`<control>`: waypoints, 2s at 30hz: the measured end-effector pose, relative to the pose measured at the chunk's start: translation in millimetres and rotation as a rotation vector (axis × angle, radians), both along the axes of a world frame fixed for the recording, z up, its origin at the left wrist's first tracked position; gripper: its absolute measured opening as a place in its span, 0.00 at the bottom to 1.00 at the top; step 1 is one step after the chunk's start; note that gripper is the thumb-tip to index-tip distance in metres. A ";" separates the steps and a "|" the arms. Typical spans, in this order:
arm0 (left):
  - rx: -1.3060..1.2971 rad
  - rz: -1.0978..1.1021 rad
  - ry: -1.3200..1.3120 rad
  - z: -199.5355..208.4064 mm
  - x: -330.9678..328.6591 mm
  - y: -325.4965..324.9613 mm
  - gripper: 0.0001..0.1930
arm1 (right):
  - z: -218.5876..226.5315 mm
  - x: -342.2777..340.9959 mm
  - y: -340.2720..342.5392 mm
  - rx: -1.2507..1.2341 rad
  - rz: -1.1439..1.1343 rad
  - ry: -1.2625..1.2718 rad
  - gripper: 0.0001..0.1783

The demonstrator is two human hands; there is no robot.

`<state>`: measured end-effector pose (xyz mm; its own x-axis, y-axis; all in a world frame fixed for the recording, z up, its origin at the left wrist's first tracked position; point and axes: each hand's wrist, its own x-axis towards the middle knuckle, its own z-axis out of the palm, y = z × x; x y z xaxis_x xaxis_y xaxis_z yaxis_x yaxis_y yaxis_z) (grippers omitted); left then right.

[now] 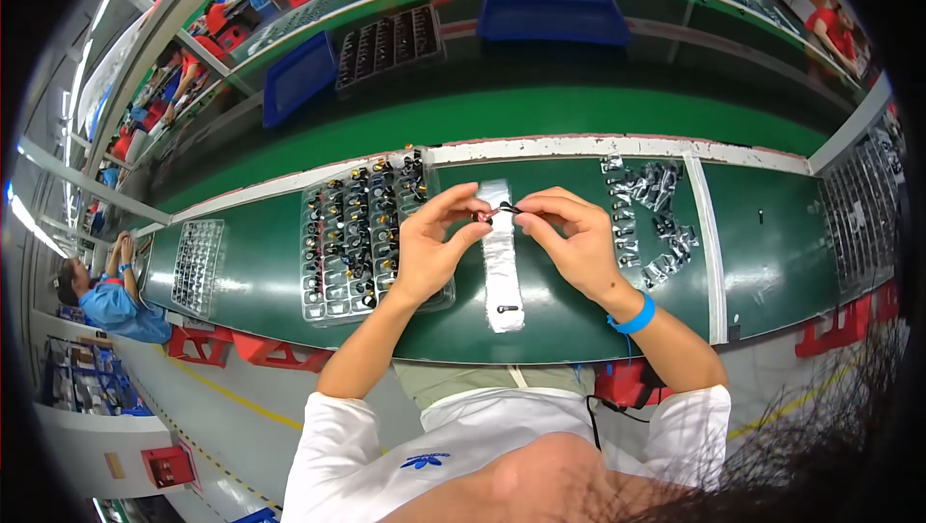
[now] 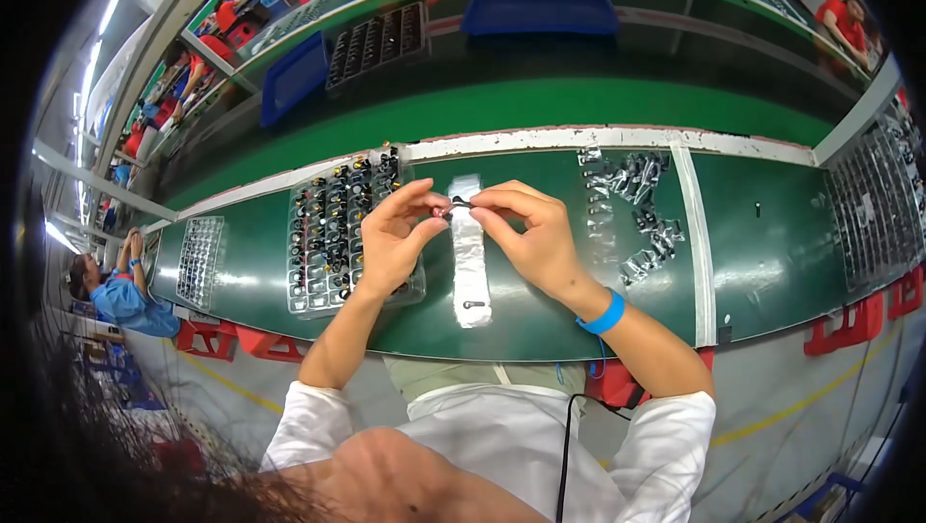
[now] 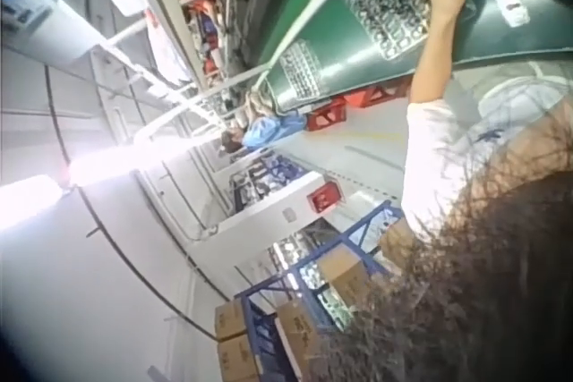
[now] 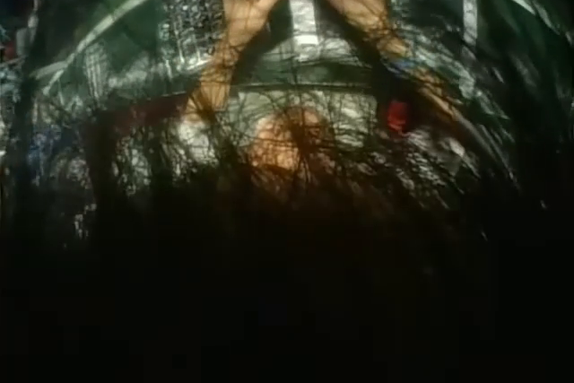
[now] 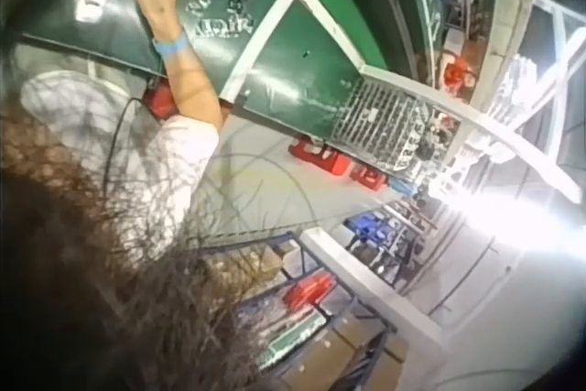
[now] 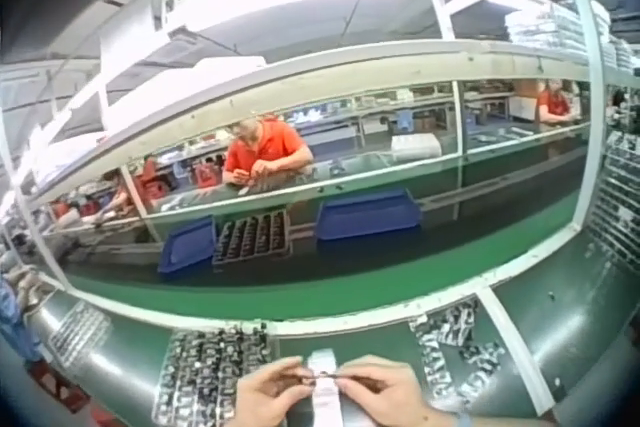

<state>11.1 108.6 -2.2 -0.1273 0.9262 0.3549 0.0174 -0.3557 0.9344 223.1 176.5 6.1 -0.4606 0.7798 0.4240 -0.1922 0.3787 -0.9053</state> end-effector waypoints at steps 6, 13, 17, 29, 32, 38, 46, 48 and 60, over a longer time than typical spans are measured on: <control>0.014 -0.028 0.057 -3.5 0.2 -4.6 0.16 | 1.8 0.4 -0.1 0.163 0.028 -0.061 0.10; 0.076 -0.050 0.141 -1.5 -4.6 -5.1 0.15 | 0.9 -2.5 -0.7 0.184 0.044 -0.130 0.11; 0.124 -0.063 0.304 -2.1 -9.3 -4.5 0.16 | 0.0 -2.4 -3.7 0.203 0.041 -0.150 0.11; 0.011 0.092 0.404 6.0 1.5 -16.6 0.21 | 0.4 -3.1 -5.5 0.348 -0.027 -0.140 0.13; -0.021 0.053 0.301 6.0 5.1 -15.9 0.21 | -0.3 -2.8 -6.1 0.392 -0.034 -0.181 0.13; -0.055 0.017 0.206 6.8 3.4 -17.4 0.17 | -2.1 -3.1 -4.0 0.492 -0.014 -0.192 0.14; 0.023 0.029 0.252 6.6 1.5 -17.6 0.14 | 0.8 -5.5 -7.4 0.334 0.017 -0.177 0.13; 0.054 0.037 0.269 7.5 1.4 -17.5 0.14 | 4.5 -5.0 -9.1 0.238 0.024 -0.185 0.12; 0.083 0.030 0.358 7.4 3.2 -14.2 0.13 | 2.7 -4.8 -10.9 0.351 -0.013 -0.275 0.09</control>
